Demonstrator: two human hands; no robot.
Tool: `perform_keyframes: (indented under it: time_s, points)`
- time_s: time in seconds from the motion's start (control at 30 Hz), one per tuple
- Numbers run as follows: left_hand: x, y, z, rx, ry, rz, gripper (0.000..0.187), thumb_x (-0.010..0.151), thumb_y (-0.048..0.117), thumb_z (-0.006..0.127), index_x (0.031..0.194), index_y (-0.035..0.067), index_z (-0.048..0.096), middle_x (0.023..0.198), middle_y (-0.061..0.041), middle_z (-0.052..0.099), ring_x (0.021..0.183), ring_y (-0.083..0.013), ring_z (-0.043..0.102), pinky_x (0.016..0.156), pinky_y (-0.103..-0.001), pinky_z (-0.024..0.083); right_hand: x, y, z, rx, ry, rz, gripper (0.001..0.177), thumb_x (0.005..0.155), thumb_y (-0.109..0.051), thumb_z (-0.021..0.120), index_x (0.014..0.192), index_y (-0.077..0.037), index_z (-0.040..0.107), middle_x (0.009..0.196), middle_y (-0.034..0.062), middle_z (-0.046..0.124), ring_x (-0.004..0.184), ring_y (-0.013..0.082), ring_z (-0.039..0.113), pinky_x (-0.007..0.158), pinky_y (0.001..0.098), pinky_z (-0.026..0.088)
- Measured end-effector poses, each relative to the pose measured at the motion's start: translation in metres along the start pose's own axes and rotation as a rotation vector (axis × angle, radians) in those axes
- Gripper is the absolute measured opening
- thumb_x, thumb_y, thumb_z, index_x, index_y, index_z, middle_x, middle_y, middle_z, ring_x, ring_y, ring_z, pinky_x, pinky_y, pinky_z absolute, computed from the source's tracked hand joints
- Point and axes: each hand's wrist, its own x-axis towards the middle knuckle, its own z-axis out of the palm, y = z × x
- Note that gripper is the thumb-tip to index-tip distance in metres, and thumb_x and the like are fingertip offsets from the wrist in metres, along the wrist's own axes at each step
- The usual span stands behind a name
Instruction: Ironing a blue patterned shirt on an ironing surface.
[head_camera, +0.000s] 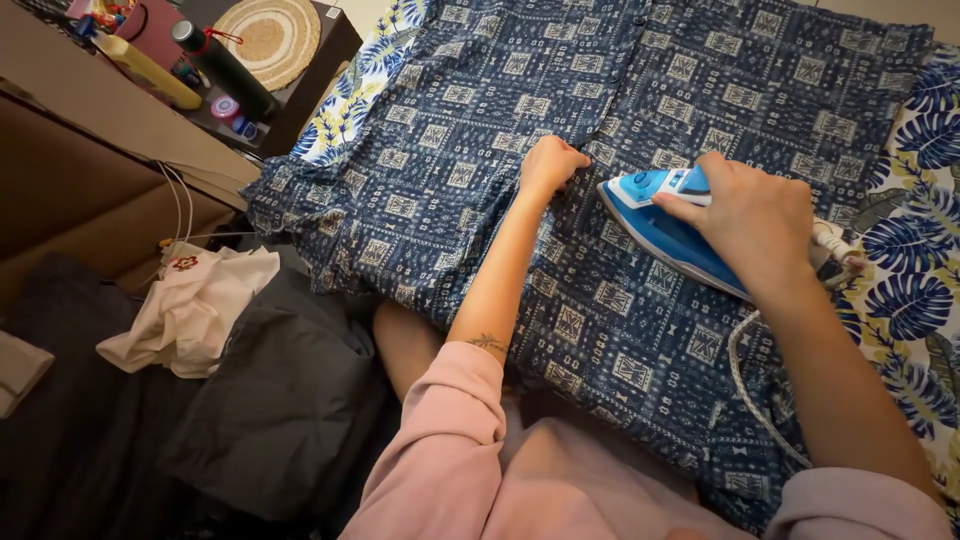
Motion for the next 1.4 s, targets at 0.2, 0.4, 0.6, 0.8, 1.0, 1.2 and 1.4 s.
perform_keyframes:
  time_s: [0.2,0.4,0.6,0.8,1.0,1.2,1.4]
  points:
    - [-0.007,0.004,-0.005,0.021,0.03,0.0,0.019,0.075,0.028,0.084,0.086,0.012,0.081,0.081,-0.008,0.079,0.07,-0.0241,0.076,0.072,-0.038,0.058,0.012,0.001,0.017,-0.031,-0.001,0.056,0.061,0.097,-0.074,0.065,0.095,-0.014,0.067,0.073,0.0014,0.068,0.061,0.018,0.067,0.048,0.0332,0.044]
    - [-0.008,-0.007,0.005,0.088,0.197,0.128,0.029,0.071,0.025,0.086,0.094,0.011,0.075,0.1,-0.009,0.077,0.099,-0.0286,0.072,0.085,-0.042,0.056,0.031,0.002,0.029,-0.013,0.021,0.04,0.06,0.095,-0.074,0.068,0.095,-0.014,0.068,0.074,0.0025,0.069,0.064,0.0206,0.068,0.052,0.0362,0.046]
    - [-0.025,-0.01,0.005,0.152,0.246,0.137,0.022,0.078,0.016,0.077,0.1,0.011,0.075,0.102,-0.012,0.076,0.1,-0.0336,0.071,0.085,-0.045,0.056,0.065,0.001,0.036,0.066,-0.023,-0.002,0.062,0.091,-0.075,0.07,0.102,-0.014,0.073,0.073,0.006,0.071,0.064,0.0228,0.07,0.054,0.0363,0.049]
    - [-0.033,-0.021,0.002,0.167,0.272,0.172,0.023,0.079,0.016,0.074,0.101,0.009,0.073,0.1,-0.014,0.075,0.097,-0.0364,0.071,0.083,-0.047,0.056,0.08,0.001,0.042,0.119,-0.001,-0.076,0.065,0.086,-0.076,0.071,0.114,-0.017,0.075,0.075,0.0078,0.073,0.067,0.0255,0.071,0.056,0.0384,0.052]
    - [-0.08,0.0,-0.028,0.127,0.155,0.151,0.025,0.075,0.024,0.078,0.097,0.01,0.074,0.091,-0.013,0.075,0.09,-0.0354,0.072,0.079,-0.048,0.055,0.101,-0.018,0.049,0.105,-0.061,-0.161,0.067,0.086,-0.081,0.066,0.108,-0.018,0.073,0.077,0.0083,0.073,0.069,0.0256,0.072,0.058,0.0388,0.054]
    - [-0.076,-0.028,-0.019,0.047,0.166,0.155,0.023,0.076,0.025,0.079,0.089,0.008,0.071,0.081,-0.009,0.076,0.082,-0.028,0.074,0.075,-0.043,0.056,0.102,-0.022,0.038,0.132,-0.105,-0.16,0.07,0.08,-0.081,0.066,0.11,-0.018,0.072,0.073,0.01,0.072,0.063,0.0271,0.072,0.054,0.0389,0.054]
    - [-0.097,-0.028,-0.032,-0.026,0.05,0.079,0.025,0.079,0.03,0.078,0.091,0.009,0.07,0.079,-0.005,0.075,0.068,-0.0216,0.076,0.073,-0.037,0.058,0.096,-0.029,0.042,0.101,-0.017,-0.185,0.065,0.086,-0.08,0.066,0.099,-0.016,0.07,0.073,0.0076,0.071,0.065,0.025,0.071,0.058,0.0376,0.054]
